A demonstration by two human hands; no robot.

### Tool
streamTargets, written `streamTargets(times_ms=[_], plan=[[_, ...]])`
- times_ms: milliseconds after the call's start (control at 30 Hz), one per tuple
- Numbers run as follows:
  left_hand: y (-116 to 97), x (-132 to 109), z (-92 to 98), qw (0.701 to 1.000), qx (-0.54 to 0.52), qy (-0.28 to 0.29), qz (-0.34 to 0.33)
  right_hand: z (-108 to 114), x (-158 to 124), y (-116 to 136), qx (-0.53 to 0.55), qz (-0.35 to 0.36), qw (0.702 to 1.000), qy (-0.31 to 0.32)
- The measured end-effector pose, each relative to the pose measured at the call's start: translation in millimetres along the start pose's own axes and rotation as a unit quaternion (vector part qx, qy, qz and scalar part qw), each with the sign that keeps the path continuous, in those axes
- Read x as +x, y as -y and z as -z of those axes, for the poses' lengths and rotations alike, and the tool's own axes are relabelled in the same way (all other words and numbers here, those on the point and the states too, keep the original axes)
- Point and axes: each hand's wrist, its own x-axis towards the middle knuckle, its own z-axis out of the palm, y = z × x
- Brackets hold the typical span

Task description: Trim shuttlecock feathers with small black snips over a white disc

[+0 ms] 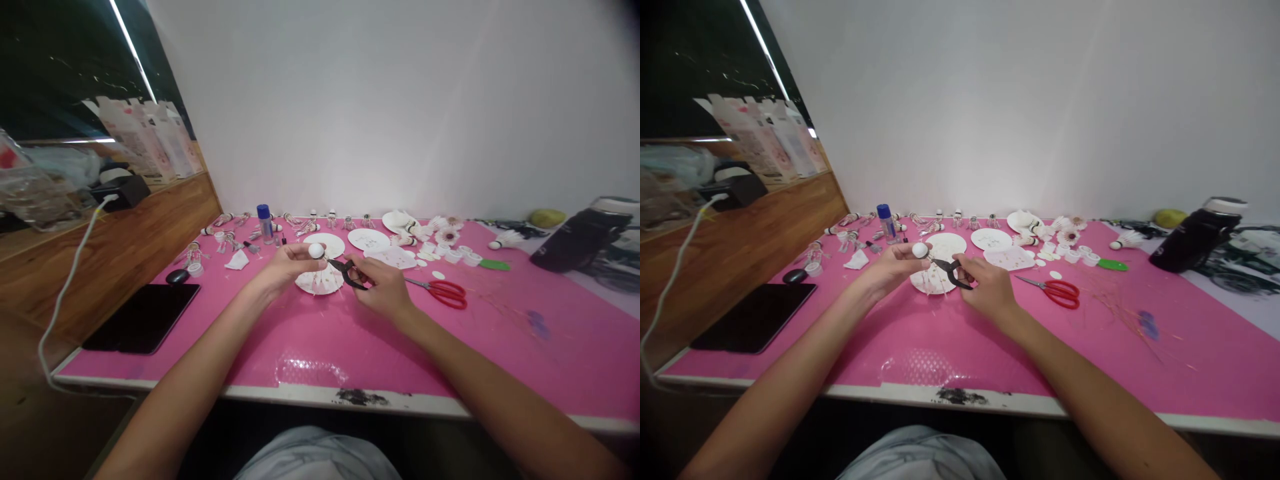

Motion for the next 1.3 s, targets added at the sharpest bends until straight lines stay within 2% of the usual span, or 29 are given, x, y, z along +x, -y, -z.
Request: streamTargets(times_ms=[533,1300], plan=[[2.3,0.1,0.4,0.999,-0.017,0.015,0.026,0.9,2.5,6.4,-0.004,-0.012,1.0,0.007],[1.4,0.3,0.5,0.999,-0.007,0.027,0.036,1.9,3.9,5.6,-0.015,0.025,1.0,-0.004]])
